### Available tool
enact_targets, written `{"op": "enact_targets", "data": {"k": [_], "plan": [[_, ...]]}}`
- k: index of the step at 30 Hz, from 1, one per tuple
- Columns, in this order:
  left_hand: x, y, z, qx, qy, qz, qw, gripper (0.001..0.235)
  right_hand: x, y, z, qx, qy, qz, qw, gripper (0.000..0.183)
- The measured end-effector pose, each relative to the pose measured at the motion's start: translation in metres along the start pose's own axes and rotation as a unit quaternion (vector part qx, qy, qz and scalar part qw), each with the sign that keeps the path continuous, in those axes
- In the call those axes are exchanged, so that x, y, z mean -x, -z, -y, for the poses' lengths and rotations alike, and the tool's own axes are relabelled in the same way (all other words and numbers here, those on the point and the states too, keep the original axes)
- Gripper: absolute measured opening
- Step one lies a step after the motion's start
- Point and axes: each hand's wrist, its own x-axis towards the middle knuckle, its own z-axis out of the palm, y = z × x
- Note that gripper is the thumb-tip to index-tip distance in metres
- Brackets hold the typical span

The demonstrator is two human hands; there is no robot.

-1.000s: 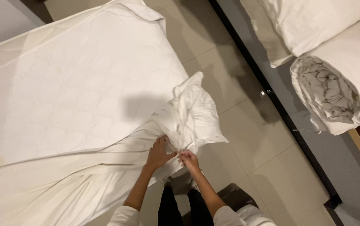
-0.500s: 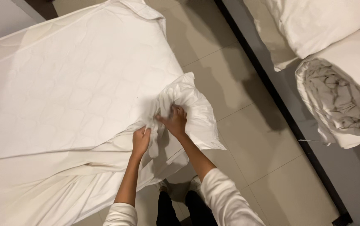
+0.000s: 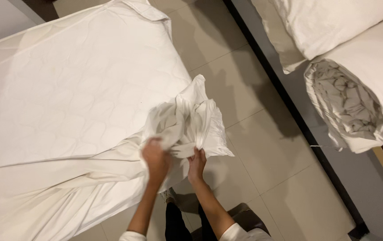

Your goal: The person folds a white bedsheet by hand on a mattress, smoothing it out and then rolling it into a bundle.

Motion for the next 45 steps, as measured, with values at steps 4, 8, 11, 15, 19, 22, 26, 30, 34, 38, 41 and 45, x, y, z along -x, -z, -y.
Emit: {"op": "enact_targets", "data": {"k": [4, 8, 11, 15, 19, 22, 26, 30, 34, 38, 41, 45], "plan": [[0.015, 0.010, -0.078, 0.060, 0.006, 0.244, 0.968, 0.053, 0.032, 0.025, 0.008, 0.069, -0.001, 0.027, 0.997, 0.019], [0.051, -0.013, -0.062, -0.012, 0.004, 0.310, 0.951, 0.042, 0.072, 0.010, 0.066, 0.091, -0.017, 0.042, 0.995, 0.044], [0.070, -0.014, -0.054, -0.003, -0.033, 0.275, 0.961, 0.034, 0.036, -0.005, 0.083, 0.054, -0.100, 0.045, 0.992, 0.061], [0.088, -0.013, -0.047, 0.052, -0.050, 0.286, 0.956, 0.035, 0.008, -0.049, 0.129, -0.065, -0.183, 0.066, 0.979, 0.042], [0.071, -0.023, -0.038, 0.045, 0.017, 0.366, 0.929, 0.041, -0.042, -0.033, 0.157, -0.033, -0.117, 0.064, 0.991, 0.035], [0.076, -0.035, -0.005, -0.010, 0.180, 0.267, 0.947, 0.021, -0.007, -0.038, 0.225, -0.050, -0.042, 0.081, 0.995, 0.040], [0.076, -0.046, 0.015, -0.142, 0.166, 0.270, 0.938, 0.054, -0.038, -0.002, 0.208, -0.140, 0.026, 0.033, 0.989, 0.036], [0.077, -0.054, 0.011, -0.150, 0.136, 0.333, 0.921, 0.074, -0.173, 0.123, 0.030, 0.005, -0.195, -0.098, 0.976, 0.018], [0.096, -0.066, 0.024, -0.139, 0.181, 0.379, 0.897, 0.067, -0.043, 0.051, 0.042, 0.090, -0.185, -0.010, 0.979, 0.022], [0.114, -0.069, 0.017, 0.036, 0.229, 0.445, 0.865, 0.025, -0.019, 0.019, -0.007, 0.171, -0.224, 0.120, 0.952, 0.032], [0.175, -0.100, 0.043, 0.197, 0.373, 0.384, 0.821, 0.026, -0.008, -0.016, -0.007, 0.183, -0.247, 0.116, 0.945, 0.033], [0.106, 0.020, -0.014, 0.504, 0.695, 0.112, 0.500, 0.069, -0.022, -0.038, -0.004, 0.120, -0.287, 0.075, 0.948, 0.036]]}}
